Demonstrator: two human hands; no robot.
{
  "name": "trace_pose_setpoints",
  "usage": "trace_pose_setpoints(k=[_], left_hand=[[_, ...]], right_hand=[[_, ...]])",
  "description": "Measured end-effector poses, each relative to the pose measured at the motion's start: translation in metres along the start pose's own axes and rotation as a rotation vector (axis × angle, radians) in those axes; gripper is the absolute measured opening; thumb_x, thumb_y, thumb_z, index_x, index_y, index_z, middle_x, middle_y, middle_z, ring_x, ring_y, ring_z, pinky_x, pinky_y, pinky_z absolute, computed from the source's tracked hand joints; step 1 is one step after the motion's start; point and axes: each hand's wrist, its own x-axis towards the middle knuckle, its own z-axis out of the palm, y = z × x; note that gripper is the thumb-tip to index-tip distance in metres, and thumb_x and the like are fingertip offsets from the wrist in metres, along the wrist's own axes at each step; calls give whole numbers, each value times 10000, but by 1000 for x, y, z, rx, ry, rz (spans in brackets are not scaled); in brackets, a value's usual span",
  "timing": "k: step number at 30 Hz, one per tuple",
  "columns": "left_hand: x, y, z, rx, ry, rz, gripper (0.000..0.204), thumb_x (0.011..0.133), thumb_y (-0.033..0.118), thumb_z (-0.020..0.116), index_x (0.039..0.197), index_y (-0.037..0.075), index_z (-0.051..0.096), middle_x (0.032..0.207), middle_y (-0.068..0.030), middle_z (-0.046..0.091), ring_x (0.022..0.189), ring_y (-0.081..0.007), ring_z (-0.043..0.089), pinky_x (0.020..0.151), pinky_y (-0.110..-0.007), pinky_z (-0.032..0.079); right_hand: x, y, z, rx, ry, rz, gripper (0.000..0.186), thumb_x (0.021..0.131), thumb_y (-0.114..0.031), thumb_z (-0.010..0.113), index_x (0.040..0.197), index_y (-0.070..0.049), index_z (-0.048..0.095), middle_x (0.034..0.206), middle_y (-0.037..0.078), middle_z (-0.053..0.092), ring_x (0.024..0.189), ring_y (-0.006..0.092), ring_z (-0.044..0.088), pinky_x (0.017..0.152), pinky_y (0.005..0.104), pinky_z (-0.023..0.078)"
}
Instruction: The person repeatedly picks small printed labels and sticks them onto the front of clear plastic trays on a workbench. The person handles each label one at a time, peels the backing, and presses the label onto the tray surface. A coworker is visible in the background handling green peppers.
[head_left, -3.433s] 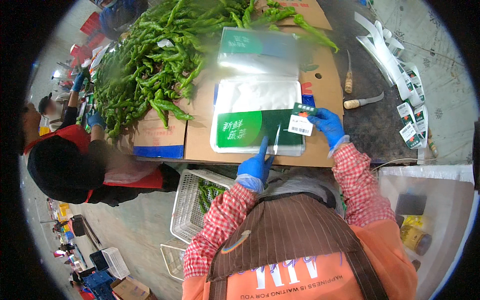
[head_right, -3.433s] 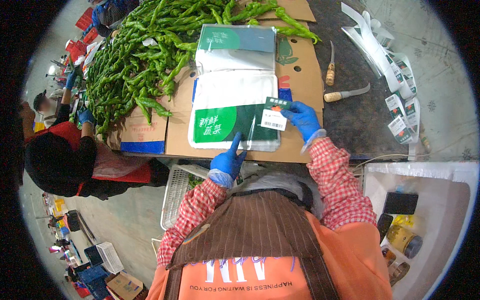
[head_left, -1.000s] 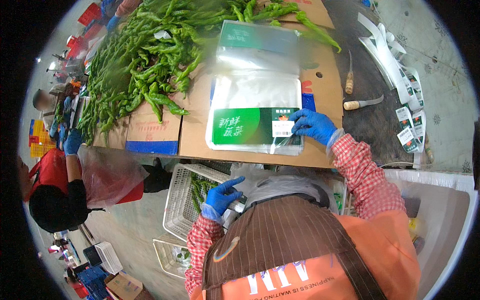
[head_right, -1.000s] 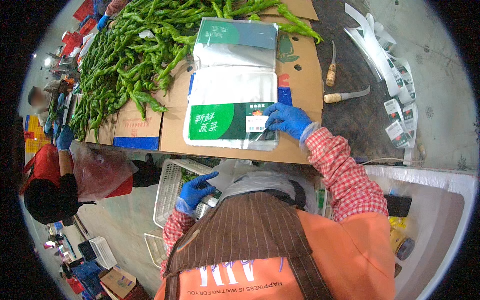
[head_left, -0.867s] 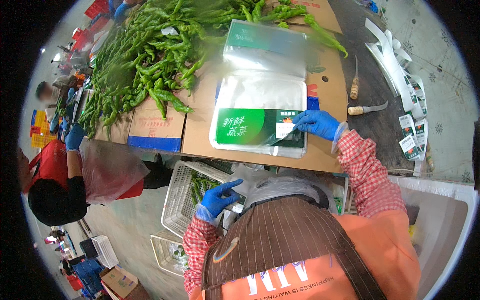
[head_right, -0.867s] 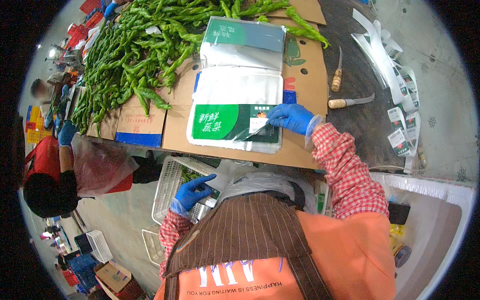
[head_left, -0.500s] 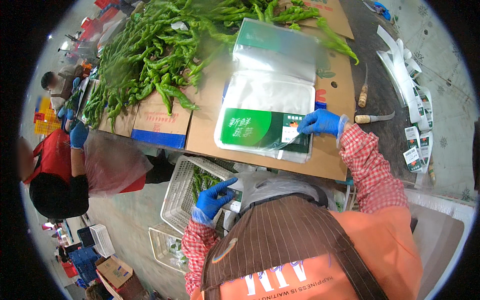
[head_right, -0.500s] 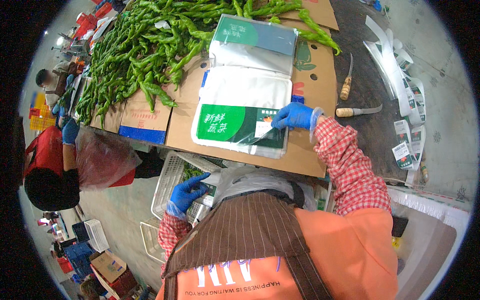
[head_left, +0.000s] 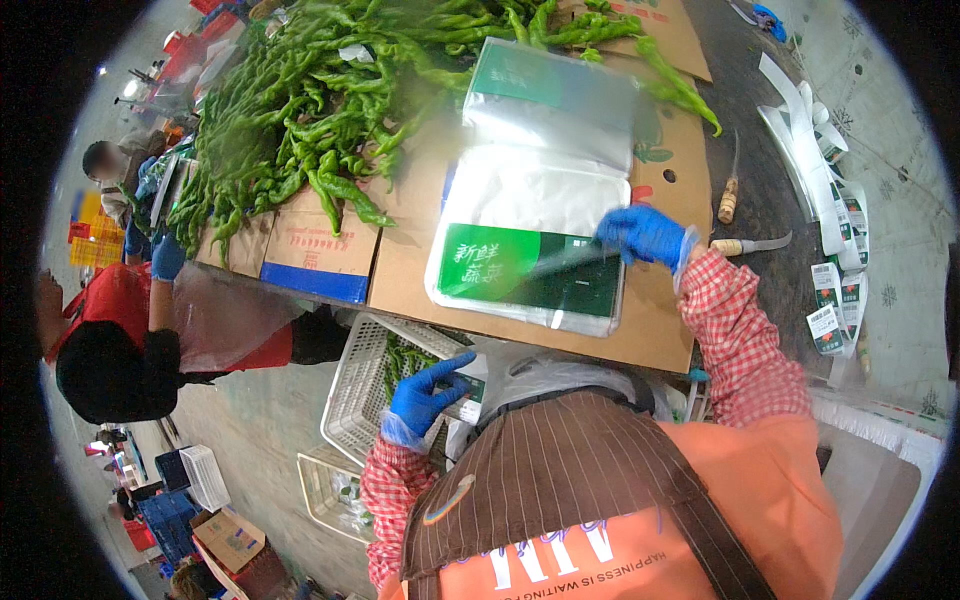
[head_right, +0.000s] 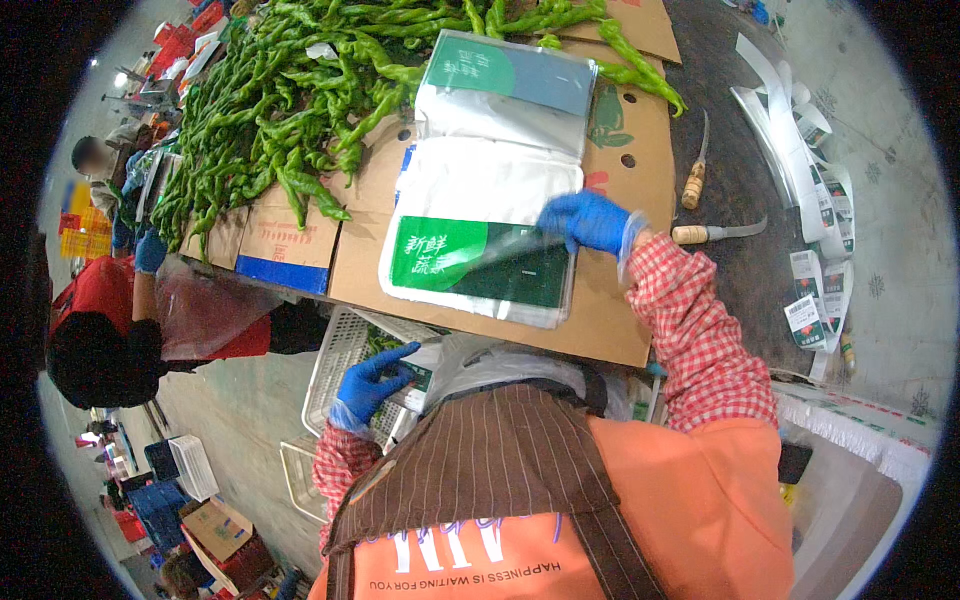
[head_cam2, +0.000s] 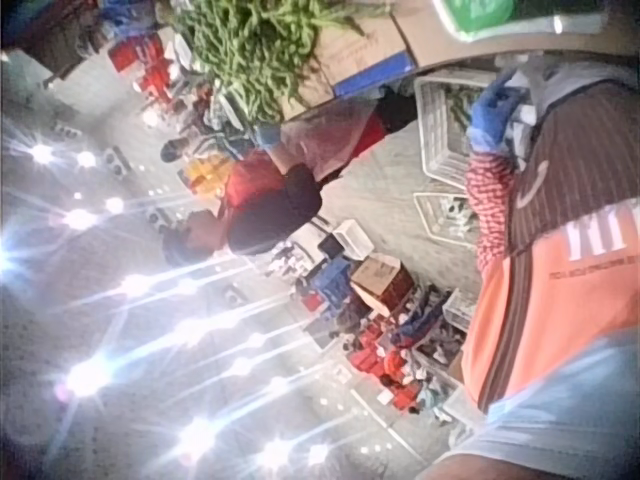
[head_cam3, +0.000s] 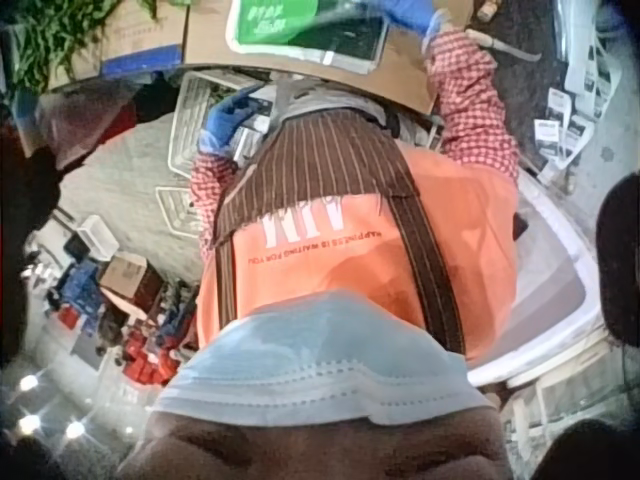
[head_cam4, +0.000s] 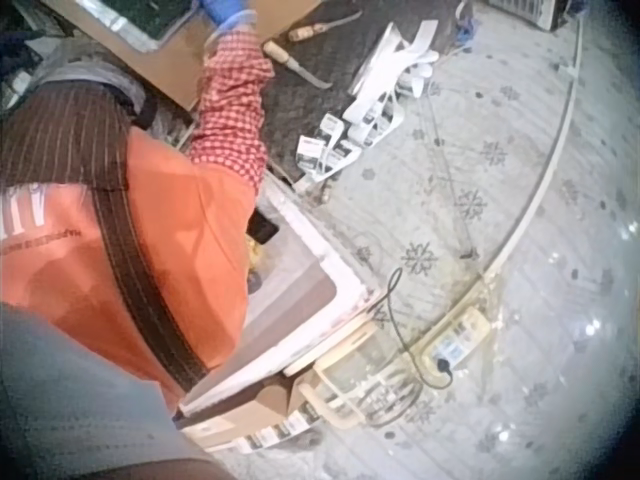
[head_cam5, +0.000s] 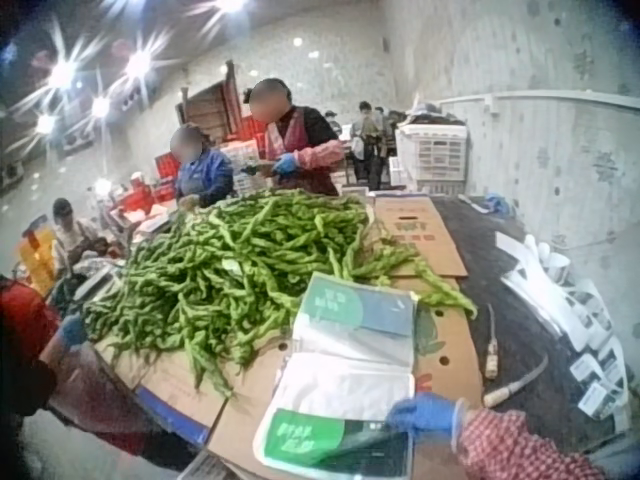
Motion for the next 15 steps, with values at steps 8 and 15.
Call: trace_pose_setpoints(k=[8,15], left_hand=[[-1,17,-11,-428,429,257,416,713,-31,461,1125,-35,410,849,-110,563,772,-163,544,711,-241,425],[-9,50,-5,-580,508,476,462,688,-51,388,1148,-16,388,904,-126,544,835,-182,525,763,-263,406]], right_hand=[[69,-9,-90,518,972,-422,535,720,-149,559,1174,7,323,1131,152,415,1028,208,407,855,271,343],[11,-74,64,354,100,-445,243,759,-59,485,997,-14,501,935,72,522,890,135,484,809,232,379]])
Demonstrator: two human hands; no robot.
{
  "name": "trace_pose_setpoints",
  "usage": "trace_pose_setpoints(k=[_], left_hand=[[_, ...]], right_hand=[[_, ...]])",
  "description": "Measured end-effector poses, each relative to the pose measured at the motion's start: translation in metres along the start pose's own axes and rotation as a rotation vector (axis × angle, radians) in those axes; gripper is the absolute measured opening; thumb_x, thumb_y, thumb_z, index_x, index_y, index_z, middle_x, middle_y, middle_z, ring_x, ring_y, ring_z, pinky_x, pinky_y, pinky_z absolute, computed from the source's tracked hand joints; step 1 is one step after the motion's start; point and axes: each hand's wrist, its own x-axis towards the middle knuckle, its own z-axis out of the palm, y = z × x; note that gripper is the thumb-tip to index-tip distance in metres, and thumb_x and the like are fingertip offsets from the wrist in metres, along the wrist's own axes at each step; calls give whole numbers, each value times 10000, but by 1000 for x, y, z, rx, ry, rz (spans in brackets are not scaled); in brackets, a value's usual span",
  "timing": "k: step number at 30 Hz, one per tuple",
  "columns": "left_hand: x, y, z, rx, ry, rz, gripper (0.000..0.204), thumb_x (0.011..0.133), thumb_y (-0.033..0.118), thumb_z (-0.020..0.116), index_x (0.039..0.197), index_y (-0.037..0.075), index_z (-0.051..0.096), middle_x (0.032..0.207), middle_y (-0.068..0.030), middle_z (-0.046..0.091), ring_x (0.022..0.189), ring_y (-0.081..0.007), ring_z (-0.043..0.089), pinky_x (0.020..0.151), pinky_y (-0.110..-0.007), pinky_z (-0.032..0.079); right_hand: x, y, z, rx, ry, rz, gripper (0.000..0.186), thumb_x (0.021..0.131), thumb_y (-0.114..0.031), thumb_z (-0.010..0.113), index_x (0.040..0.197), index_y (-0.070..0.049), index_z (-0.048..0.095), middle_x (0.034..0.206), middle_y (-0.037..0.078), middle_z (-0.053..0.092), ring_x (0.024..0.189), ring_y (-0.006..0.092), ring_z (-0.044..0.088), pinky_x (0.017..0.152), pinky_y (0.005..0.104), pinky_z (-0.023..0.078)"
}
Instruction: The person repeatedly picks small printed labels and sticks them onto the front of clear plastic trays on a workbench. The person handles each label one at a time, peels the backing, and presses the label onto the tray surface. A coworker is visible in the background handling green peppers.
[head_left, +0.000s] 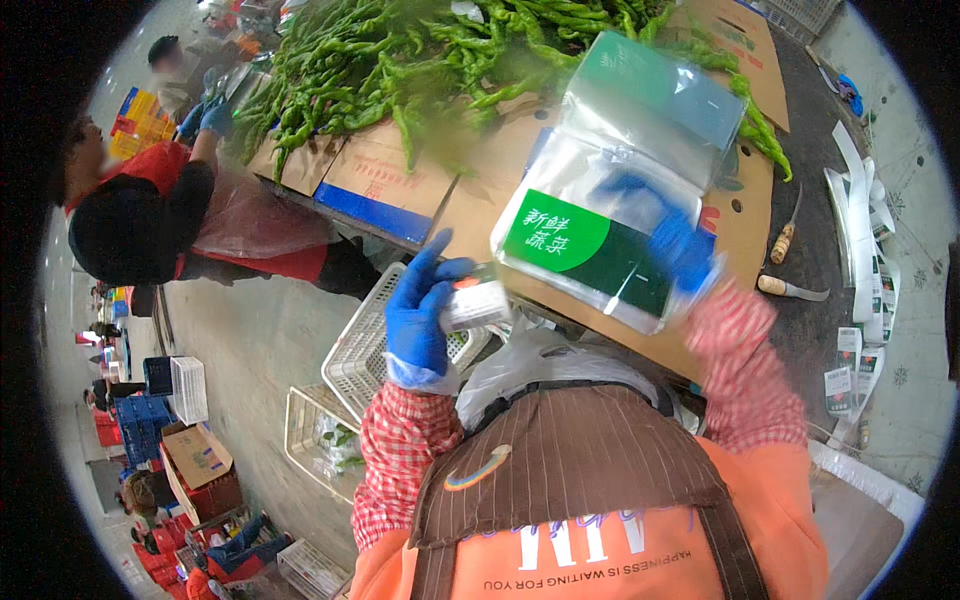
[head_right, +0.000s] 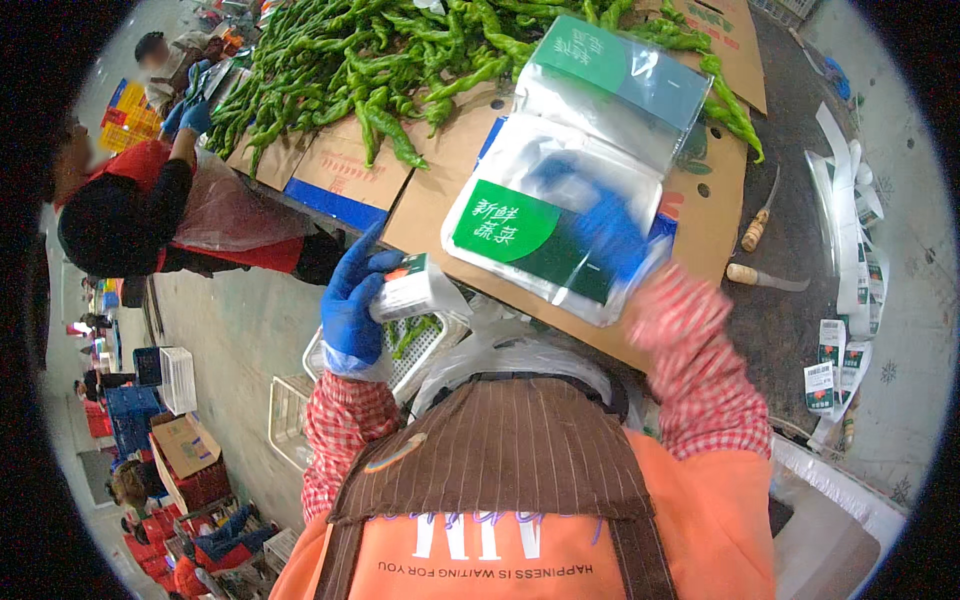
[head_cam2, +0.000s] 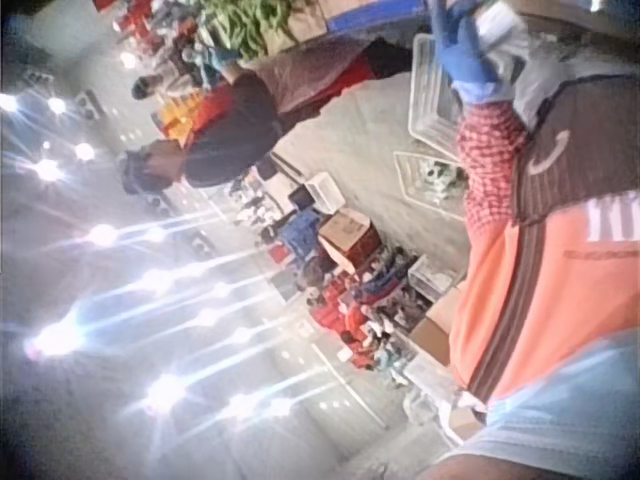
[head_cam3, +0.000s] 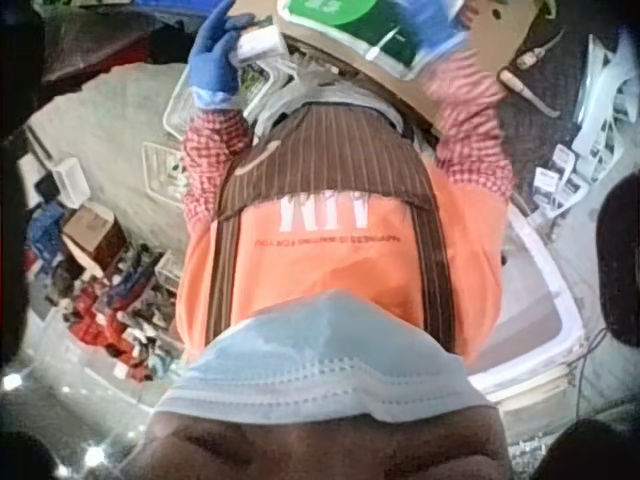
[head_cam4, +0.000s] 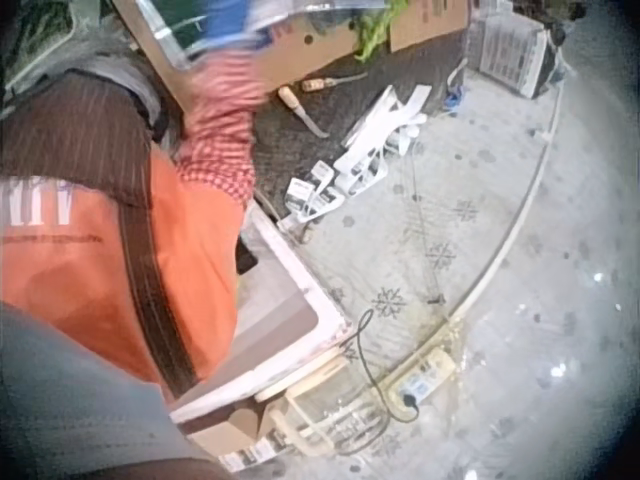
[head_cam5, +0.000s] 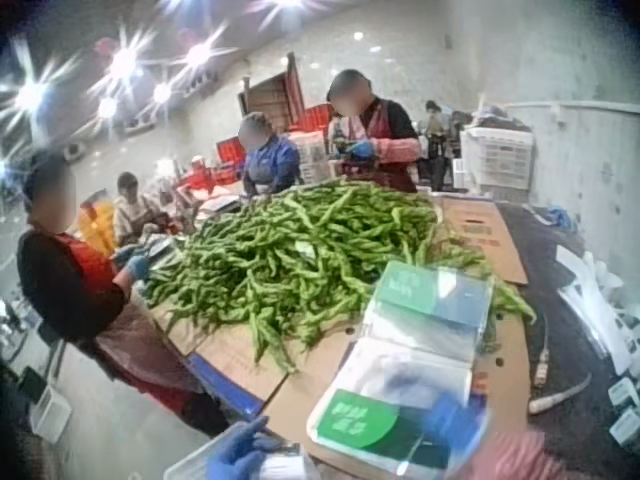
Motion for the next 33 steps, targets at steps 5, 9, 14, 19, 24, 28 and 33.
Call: trace_pose_setpoints(k=[5,9,14,19,24,28,33], left_hand=[[-5,-5,12,180,-22,165,463,780,74,415,1224,60,286,1072,-157,461,982,-197,458,820,-300,389],[-11,-14,-3,72,2,14,328,841,200,398,1119,26,395,1014,-101,491,868,-155,488,766,-252,392],[-43,-35,-8,85,-288,-306,332,721,-14,558,1039,-16,466,958,-85,540,843,-145,517,742,-239,419],[-42,-40,-15,16,-203,-305,365,714,-60,534,1067,-25,446,987,-94,534,880,-147,511,775,-255,411],[-43,-44,-12,149,-206,-260,345,709,-53,546,1043,-32,463,958,-86,541,852,-134,512,757,-243,415],[-44,-48,-11,200,-239,-213,342,705,-44,555,1036,-34,467,936,-83,547,832,-134,516,744,-245,418],[-40,-40,-16,426,-287,-140,317,714,-66,526,1024,-30,475,935,-86,549,840,-138,518,753,-247,413]], right_hand=[[-45,5,104,246,-370,137,393,707,1,558,1086,-69,478,1081,85,493,979,152,474,831,266,388],[-48,8,100,426,-181,132,486,683,10,581,1136,-78,432,1071,63,502,956,150,491,822,259,401],[-61,18,104,294,-119,7,548,665,12,593,1168,-78,394,1089,81,489,980,150,477,827,257,393],[-70,21,93,-256,83,212,370,675,-133,631,1028,-87,530,978,67,505,772,139,499,683,243,415],[-77,20,100,-368,111,-188,328,678,-187,629,989,-116,557,910,31,544,701,127,537,626,233,440],[-81,23,110,-313,75,-47,290,695,-197,602,979,-150,568,893,34,573,740,144,560,638,232,445],[-78,18,97,-377,-14,-188,272,724,-249,555,979,-154,570,860,55,579,752,194,567,647,256,449]])
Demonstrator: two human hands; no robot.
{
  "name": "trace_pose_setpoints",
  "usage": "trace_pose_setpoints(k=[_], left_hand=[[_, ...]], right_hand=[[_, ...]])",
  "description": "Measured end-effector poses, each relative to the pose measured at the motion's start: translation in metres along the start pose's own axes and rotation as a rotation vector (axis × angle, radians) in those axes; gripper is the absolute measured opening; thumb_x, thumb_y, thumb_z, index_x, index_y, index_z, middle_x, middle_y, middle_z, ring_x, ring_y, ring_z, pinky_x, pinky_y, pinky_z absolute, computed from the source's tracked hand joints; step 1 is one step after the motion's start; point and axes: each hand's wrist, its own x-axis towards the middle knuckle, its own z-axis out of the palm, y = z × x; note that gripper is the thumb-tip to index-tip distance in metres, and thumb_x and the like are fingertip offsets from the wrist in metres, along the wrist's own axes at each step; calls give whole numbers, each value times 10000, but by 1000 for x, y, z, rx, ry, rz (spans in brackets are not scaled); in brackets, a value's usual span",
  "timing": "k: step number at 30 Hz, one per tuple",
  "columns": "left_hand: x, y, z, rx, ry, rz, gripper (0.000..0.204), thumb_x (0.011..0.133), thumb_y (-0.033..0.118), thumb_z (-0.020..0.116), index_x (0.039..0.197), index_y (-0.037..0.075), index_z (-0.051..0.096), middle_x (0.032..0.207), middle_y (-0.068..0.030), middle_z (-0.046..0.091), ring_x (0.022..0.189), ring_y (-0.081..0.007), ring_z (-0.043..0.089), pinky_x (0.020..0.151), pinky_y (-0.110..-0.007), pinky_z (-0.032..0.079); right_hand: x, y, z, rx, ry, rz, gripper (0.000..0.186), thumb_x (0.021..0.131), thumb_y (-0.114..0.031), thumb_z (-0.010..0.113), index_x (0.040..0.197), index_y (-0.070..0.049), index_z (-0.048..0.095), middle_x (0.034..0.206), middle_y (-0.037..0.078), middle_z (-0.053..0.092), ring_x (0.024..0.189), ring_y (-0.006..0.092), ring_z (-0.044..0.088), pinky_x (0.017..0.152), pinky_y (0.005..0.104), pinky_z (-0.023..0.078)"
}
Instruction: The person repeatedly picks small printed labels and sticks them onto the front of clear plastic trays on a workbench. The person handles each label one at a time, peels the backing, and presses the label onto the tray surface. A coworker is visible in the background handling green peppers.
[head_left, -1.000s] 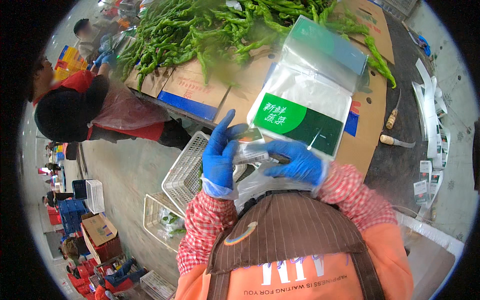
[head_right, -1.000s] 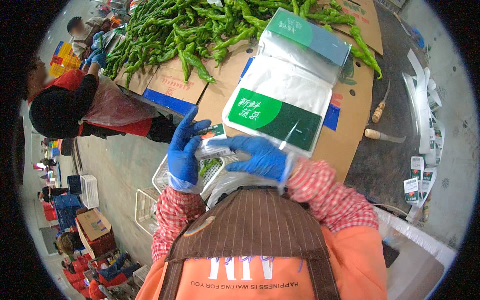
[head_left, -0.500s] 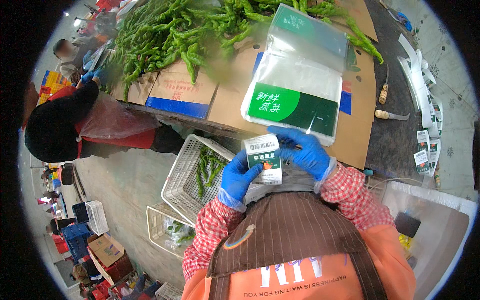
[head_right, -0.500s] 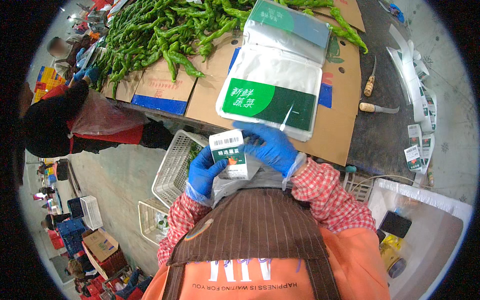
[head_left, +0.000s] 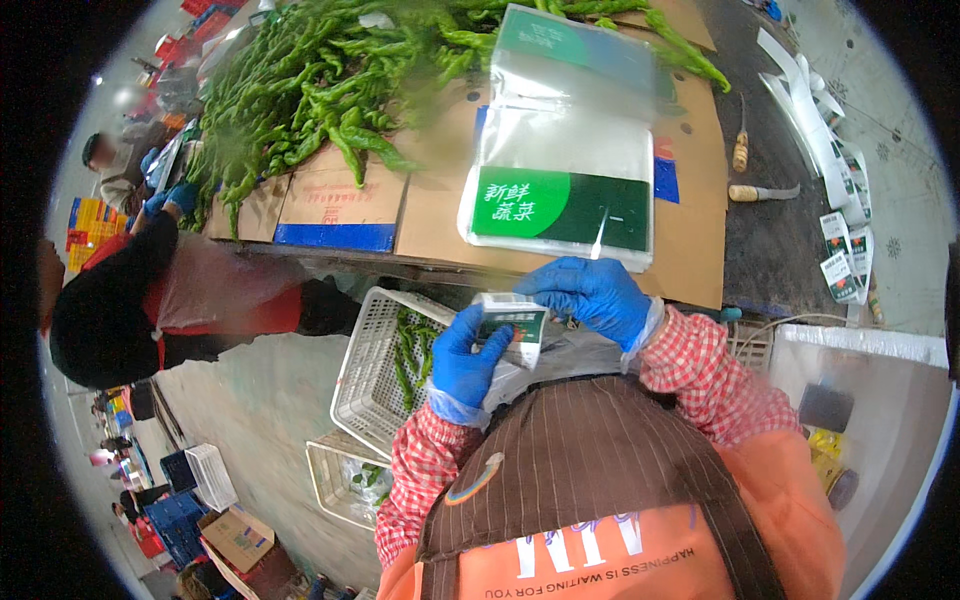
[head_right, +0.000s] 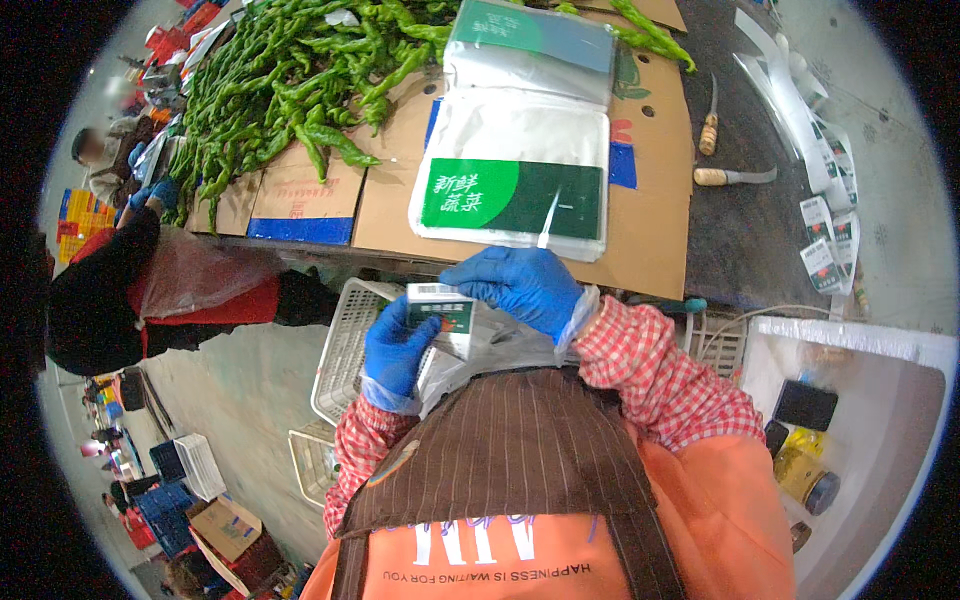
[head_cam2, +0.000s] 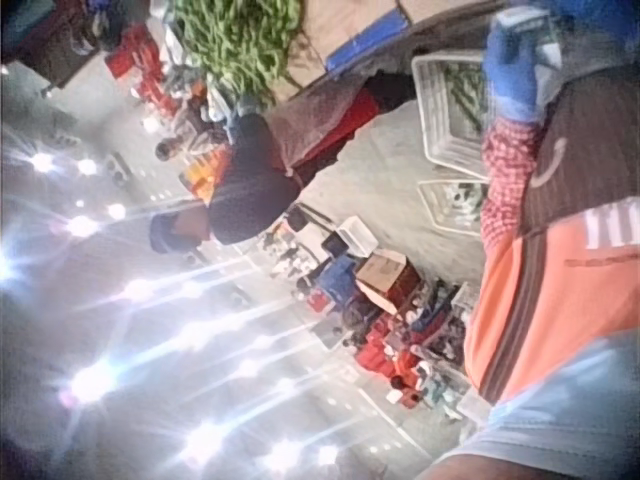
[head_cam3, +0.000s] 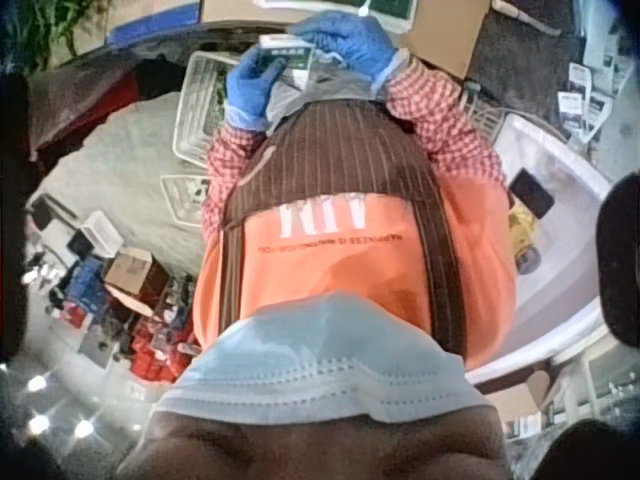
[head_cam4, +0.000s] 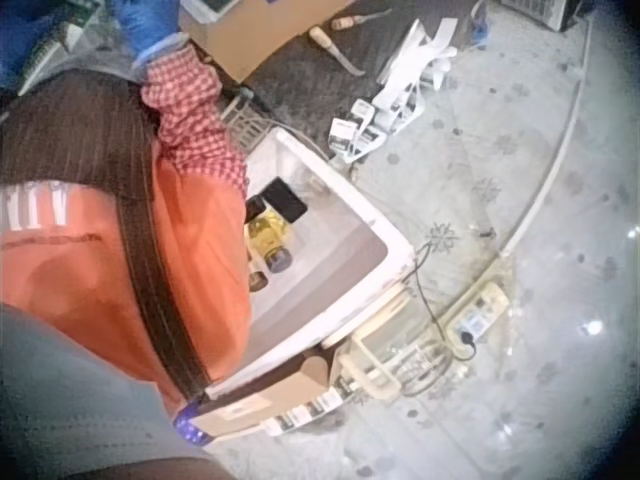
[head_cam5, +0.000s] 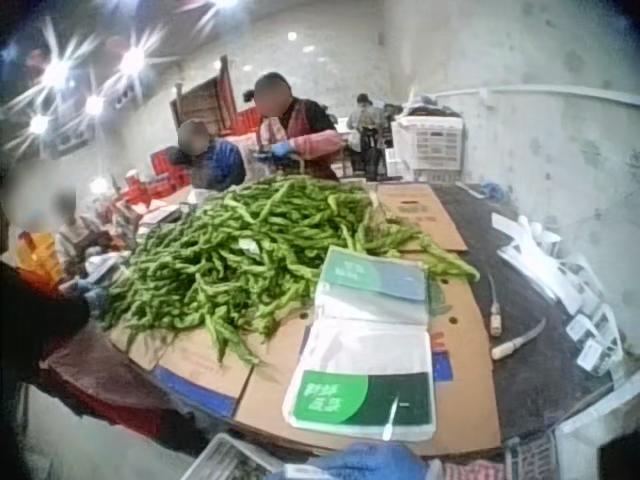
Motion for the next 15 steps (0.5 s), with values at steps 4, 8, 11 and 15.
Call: trace_pose_setpoints(k=[4,8,11,15], left_hand=[[-1,13,3,-92,28,-14,287,715,-35,544,996,-31,489,898,-75,561,798,-118,525,717,-228,415],[1,23,7,-46,26,34,269,701,-25,565,965,-13,515,860,-66,569,762,-100,526,696,-217,415],[1,21,-4,80,-18,44,246,680,-21,590,920,-4,538,822,-58,568,731,-100,519,676,-220,414],[-4,23,-57,67,12,-83,218,685,12,577,900,5,548,785,-38,555,719,-112,512,656,-236,406]], right_hand=[[2,-7,0,-136,-20,34,295,721,-283,557,978,-140,569,843,60,579,719,195,569,632,259,450],[5,-8,-3,20,27,1,250,737,-226,556,962,-117,573,781,67,581,679,178,566,599,252,447],[3,-3,-17,320,71,210,186,763,-172,542,903,-55,574,684,49,568,589,116,540,516,217,417],[-1,6,-49,576,404,378,198,794,-224,506,802,-31,551,555,19,495,492,86,459,445,200,346]])
